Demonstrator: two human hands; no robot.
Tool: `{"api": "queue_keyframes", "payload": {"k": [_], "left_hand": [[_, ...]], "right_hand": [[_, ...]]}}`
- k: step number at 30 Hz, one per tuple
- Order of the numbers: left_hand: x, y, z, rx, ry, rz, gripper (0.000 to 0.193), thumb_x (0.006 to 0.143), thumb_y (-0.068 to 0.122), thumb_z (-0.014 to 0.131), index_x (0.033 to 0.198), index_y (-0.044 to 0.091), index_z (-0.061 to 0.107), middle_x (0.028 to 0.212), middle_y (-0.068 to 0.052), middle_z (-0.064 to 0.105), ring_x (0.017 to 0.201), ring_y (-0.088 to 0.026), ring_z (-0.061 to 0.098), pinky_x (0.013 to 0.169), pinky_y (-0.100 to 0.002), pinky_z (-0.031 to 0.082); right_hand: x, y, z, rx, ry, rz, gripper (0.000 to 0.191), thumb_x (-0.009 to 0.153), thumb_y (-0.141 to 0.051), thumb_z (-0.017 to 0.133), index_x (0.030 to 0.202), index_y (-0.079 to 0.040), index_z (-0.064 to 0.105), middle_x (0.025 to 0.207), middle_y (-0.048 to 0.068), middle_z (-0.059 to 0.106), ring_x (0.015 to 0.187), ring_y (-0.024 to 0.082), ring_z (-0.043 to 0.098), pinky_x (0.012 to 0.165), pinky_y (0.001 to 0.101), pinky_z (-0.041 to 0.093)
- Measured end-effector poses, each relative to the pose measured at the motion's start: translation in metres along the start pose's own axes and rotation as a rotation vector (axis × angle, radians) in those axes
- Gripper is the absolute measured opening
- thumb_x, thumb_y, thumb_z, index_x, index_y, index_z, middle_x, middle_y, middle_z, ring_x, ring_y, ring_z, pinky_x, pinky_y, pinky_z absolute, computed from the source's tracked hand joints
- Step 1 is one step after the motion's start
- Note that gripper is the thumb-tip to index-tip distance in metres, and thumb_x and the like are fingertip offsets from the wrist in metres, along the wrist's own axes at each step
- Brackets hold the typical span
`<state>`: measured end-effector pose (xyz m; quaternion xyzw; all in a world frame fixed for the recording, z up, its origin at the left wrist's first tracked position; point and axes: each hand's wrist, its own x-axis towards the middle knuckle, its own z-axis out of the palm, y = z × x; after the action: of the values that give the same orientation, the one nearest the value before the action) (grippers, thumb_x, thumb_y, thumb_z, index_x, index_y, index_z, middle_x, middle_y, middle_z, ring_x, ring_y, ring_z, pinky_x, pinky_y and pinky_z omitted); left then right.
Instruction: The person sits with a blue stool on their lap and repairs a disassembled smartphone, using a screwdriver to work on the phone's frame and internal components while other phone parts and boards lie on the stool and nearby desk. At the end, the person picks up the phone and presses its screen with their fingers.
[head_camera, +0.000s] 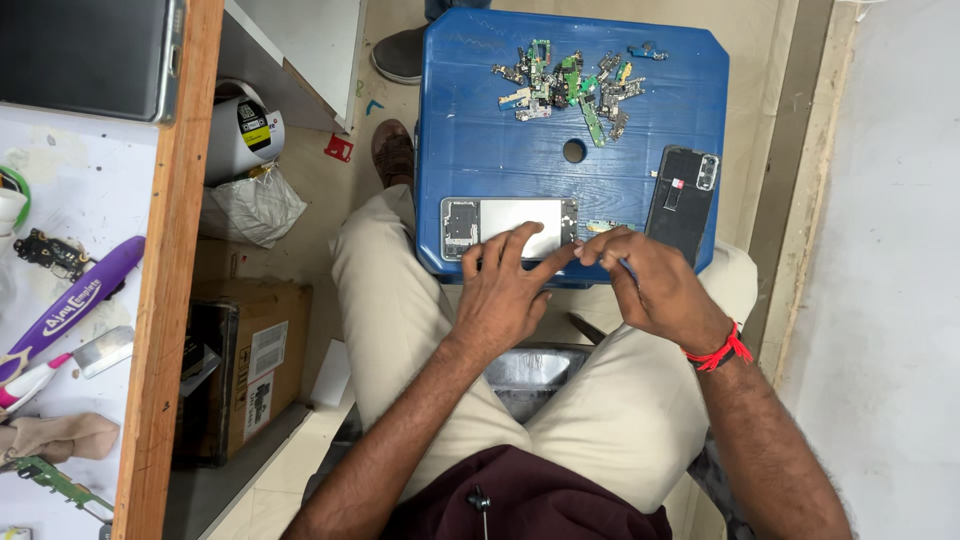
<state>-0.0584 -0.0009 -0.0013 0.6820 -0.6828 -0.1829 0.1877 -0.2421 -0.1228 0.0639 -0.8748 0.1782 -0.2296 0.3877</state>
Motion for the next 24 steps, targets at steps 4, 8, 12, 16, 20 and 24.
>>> {"api": "queue_keyframes", "payload": {"k": [4, 8, 12, 16, 20, 24], "left_hand": [[-0.001, 0.001, -0.002, -0.064, -0.001, -0.02, 0.071, 0.082, 0.022, 0.081, 0.146, 0.031, 0.053, 0.148, -0.009, 0.038, 0.138, -0.027, 0.037, 0.11, -0.051, 0.027], [0.003, 0.001, -0.006, -0.077, -0.021, -0.036, 0.066, 0.08, 0.02, 0.081, 0.141, 0.031, 0.056, 0.149, -0.008, 0.037, 0.139, -0.027, 0.036, 0.11, -0.051, 0.026], [0.003, 0.001, -0.012, -0.095, -0.026, -0.035, 0.065, 0.081, 0.02, 0.08, 0.141, 0.031, 0.057, 0.15, -0.007, 0.037, 0.139, -0.026, 0.035, 0.11, -0.05, 0.026], [0.001, 0.0, -0.012, -0.097, -0.02, -0.023, 0.065, 0.082, 0.019, 0.08, 0.142, 0.031, 0.057, 0.15, -0.006, 0.036, 0.14, -0.026, 0.035, 0.112, -0.051, 0.026], [0.001, -0.001, -0.008, -0.097, -0.029, -0.029, 0.066, 0.082, 0.019, 0.08, 0.141, 0.032, 0.056, 0.15, -0.006, 0.037, 0.139, -0.025, 0.035, 0.111, -0.051, 0.027], [0.001, -0.001, -0.008, -0.107, -0.019, -0.038, 0.072, 0.082, 0.02, 0.08, 0.146, 0.025, 0.049, 0.148, -0.007, 0.037, 0.138, -0.025, 0.036, 0.112, -0.051, 0.027]], "right_hand": [[-0.003, 0.002, 0.002, 0.085, 0.03, -0.006, 0.025, 0.094, 0.017, 0.054, 0.107, -0.002, 0.044, 0.106, 0.017, 0.069, 0.112, 0.031, 0.074, 0.097, 0.0406, 0.063], [-0.003, 0.004, 0.004, 0.044, 0.012, 0.046, 0.022, 0.095, 0.015, 0.057, 0.107, 0.0, 0.046, 0.107, 0.019, 0.071, 0.111, 0.03, 0.074, 0.091, 0.0385, 0.063], [0.0, 0.004, 0.006, 0.028, 0.011, 0.061, 0.021, 0.095, 0.015, 0.057, 0.106, 0.0, 0.047, 0.108, 0.02, 0.072, 0.109, 0.03, 0.075, 0.091, 0.0386, 0.063], [0.003, -0.001, 0.006, 0.013, 0.0, 0.068, 0.022, 0.094, 0.015, 0.058, 0.106, 0.0, 0.047, 0.11, 0.02, 0.072, 0.108, 0.029, 0.075, 0.089, 0.0384, 0.063], [0.004, -0.008, 0.009, -0.107, 0.057, 0.056, 0.02, 0.094, 0.006, 0.065, 0.105, 0.0, 0.05, 0.104, 0.018, 0.072, 0.099, 0.028, 0.075, 0.081, 0.0366, 0.063], [0.006, -0.012, 0.02, -0.431, 0.093, 0.223, 0.025, 0.09, -0.015, 0.079, 0.098, -0.003, 0.059, 0.08, 0.012, 0.072, 0.069, 0.023, 0.073, 0.059, 0.0372, 0.056]]}}
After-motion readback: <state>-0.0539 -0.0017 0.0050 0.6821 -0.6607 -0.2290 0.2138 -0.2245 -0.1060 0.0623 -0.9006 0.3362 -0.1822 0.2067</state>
